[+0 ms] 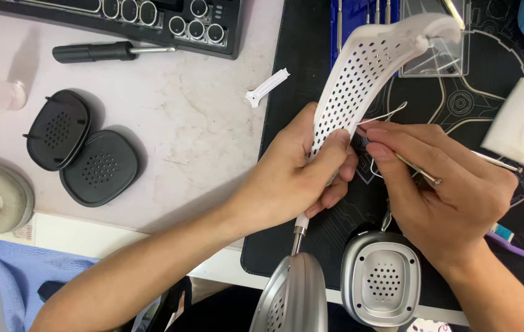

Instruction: The person disassembles and repairs a pair of over-ear headphones by unscrewing components, manipulating the mesh headband and internal wiring, and reattaching plastic clips using a small screwdriver and their hands.

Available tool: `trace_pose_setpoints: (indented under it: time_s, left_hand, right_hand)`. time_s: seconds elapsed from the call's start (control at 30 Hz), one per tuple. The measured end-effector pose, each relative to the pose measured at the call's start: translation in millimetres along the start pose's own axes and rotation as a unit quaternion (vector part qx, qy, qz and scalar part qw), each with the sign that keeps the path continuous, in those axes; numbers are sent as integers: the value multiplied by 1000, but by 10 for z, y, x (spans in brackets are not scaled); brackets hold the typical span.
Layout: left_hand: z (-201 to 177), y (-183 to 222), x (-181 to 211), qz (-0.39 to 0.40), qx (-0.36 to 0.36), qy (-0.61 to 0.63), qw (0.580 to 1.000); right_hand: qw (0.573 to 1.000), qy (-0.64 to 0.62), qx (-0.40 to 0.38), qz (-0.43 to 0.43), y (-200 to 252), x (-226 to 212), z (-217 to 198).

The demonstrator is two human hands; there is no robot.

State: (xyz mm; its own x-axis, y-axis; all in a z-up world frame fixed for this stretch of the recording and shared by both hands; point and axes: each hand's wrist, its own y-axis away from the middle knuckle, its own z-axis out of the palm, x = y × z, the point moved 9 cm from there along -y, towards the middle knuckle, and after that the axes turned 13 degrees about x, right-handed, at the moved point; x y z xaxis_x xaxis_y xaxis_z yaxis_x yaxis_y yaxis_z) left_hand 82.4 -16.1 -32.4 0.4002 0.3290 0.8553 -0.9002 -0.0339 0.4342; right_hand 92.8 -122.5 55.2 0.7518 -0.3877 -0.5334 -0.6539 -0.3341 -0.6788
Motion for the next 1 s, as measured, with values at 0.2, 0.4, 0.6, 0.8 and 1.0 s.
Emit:
trace_pose_setpoints:
  time_s: [0.2,0.4,0.6,0.8,1.0]
  left_hand:
    - [-3,7,3,1,-1,1,1000]
    - [3,7,4,4,-3,2,1000]
    - [1,14,11,21,3,-8,1000]
    - [-17,44,18,-12,27,-26,999]
    - [3,33,-17,-11,18,-23,999]
  right_hand:
    - [1000,-2,1,-11,8,-13,4]
    - [999,14,2,-33,21,-37,6]
    - [996,6,23,-88,24,-138,30]
    - [991,37,17,-128,32,-194,54]
    - [992,22,24,-119,39,-211,50]
